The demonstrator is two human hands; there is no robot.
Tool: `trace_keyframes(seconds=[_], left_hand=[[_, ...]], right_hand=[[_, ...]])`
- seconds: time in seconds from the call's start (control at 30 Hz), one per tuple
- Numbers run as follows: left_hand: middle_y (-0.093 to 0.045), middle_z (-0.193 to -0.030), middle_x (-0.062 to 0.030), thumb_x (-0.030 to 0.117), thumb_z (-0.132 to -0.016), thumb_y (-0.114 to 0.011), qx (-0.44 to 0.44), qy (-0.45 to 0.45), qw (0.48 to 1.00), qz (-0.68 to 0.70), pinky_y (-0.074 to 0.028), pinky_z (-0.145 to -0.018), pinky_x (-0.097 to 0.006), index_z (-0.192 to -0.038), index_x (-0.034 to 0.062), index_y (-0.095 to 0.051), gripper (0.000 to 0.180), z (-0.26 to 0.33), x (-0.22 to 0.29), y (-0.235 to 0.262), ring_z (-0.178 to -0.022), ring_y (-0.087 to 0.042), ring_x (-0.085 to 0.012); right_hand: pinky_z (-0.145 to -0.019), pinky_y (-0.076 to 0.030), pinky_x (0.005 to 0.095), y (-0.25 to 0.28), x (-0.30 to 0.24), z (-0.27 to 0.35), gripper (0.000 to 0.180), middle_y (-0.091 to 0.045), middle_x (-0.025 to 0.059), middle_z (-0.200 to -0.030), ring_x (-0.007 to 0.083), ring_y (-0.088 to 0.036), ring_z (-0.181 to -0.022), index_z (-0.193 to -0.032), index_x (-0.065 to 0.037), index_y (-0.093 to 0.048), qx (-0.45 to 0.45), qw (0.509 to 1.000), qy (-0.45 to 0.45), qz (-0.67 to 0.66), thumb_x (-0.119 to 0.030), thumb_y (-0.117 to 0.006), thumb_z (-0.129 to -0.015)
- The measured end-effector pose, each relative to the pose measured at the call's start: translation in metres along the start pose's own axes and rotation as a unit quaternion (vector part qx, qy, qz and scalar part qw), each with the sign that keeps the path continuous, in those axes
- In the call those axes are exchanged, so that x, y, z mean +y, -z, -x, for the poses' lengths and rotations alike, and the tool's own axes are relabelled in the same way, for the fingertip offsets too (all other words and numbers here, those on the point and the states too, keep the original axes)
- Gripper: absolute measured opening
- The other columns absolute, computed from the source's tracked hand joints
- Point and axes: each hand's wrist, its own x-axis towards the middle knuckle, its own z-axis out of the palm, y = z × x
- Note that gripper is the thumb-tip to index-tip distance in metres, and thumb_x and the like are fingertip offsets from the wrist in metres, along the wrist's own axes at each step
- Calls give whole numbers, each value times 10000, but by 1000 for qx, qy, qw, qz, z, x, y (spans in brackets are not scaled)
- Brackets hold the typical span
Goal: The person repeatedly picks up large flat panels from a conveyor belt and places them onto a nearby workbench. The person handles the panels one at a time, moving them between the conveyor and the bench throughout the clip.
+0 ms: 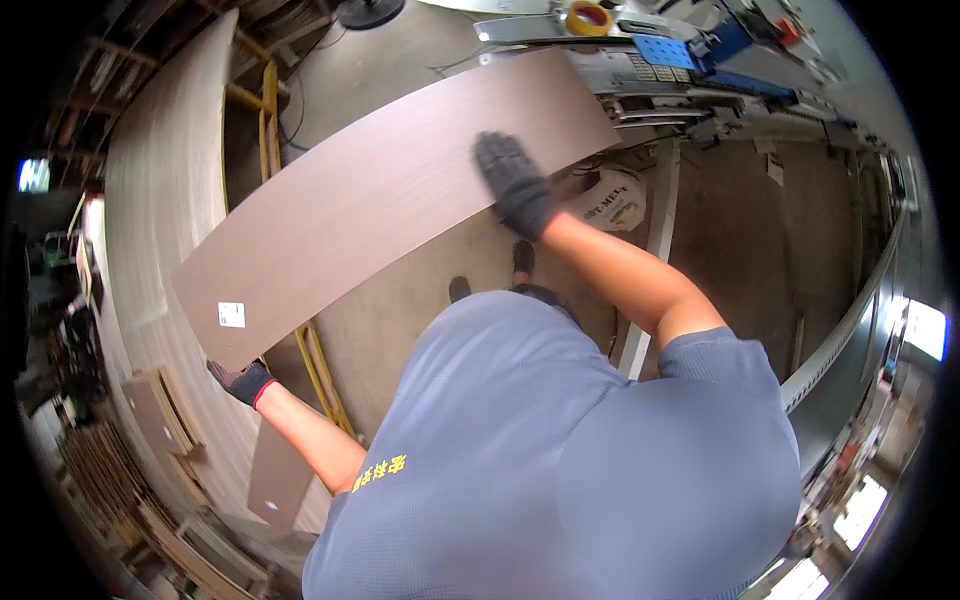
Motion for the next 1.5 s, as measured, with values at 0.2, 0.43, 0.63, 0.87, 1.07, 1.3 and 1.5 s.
trace_keyframes(seconds=[0.2, 0.43, 0.63, 0.87, 1.07, 1.3, 1.5], left_hand=[[-582, -1158, -165, 188, -934, -456, -2, 188, 941, 283, -478, -857, -377, -1158, -11, -558, 317, -12, -80, -34, -1021, -573, -269], [-499, -1339, -153, 294, -973, -408, -69, 408, 761, 500, -467, -906, -383, -1344, 18, -442, 464, -56, -107, -102, -1118, -546, -257], [-536, -1287, -139, 260, -957, -450, -187, 326, 808, 454, -474, -902, -373, -1310, -2, -473, 440, -64, -55, -134, -1094, -555, -249], [-566, -1237, -120, 231, -944, -485, -221, 290, 786, 498, -483, -901, -367, -1286, -4, -497, 416, -45, 29, -135, -1068, -563, -243], [-618, -1168, -70, 453, -908, -538, -155, 502, 628, 574, -486, -894, -391, -1236, 124, -560, 465, -1, 62, -117, -1028, -596, -245], [-484, -561, 11, 598, -853, -562, -319, 532, 712, 329, -372, -437, -258, -926, 171, -538, 433, 3, 99, -128, -450, -436, -105], [-335, -481, 81, 610, -855, -551, -410, 540, 597, 430, -247, -388, -225, -853, 208, -492, 406, 18, 130, -155, -399, -311, -62]], right_hand=[[-1143, -85, 488, -21, 47, 53, 859, -111, 278, -1504, 417, -91, -1405, -1444, 50, -126, 142, 898, -409, -80, -224, -595, -778], [-1098, -230, 336, 2, -20, 0, 953, -250, 259, -1462, 320, -288, -1342, -1428, 83, -95, 284, 643, -588, -400, -281, -696, -784], [-1023, -329, 359, 8, 11, -1, 854, -477, 232, -1268, 337, -458, -1164, -1334, 114, -246, 363, 597, -606, -380, -308, -734, -774], [-1073, -287, 383, 11, 56, 35, 1031, -294, 277, -1432, 346, -366, -1286, -1414, 111, -39, 381, 634, -636, -220, -444, -670, -817], [-1119, -197, 369, 55, 77, 66, 1125, -204, 281, -1479, 355, -245, -1370, -1402, 146, 52, 374, 602, -675, -204, -557, -599, -813], [-1012, -360, 437, 41, 166, 88, 994, -398, 267, -1388, 377, -463, -1230, -1451, 25, -120, 350, 633, -672, -159, -606, -545, -811], [-1094, -233, 469, 60, 181, 87, 808, -386, 241, -1409, 366, -359, -1314, -1375, 13, -372, 189, 705, -611, 308, -618, -381, -870]])
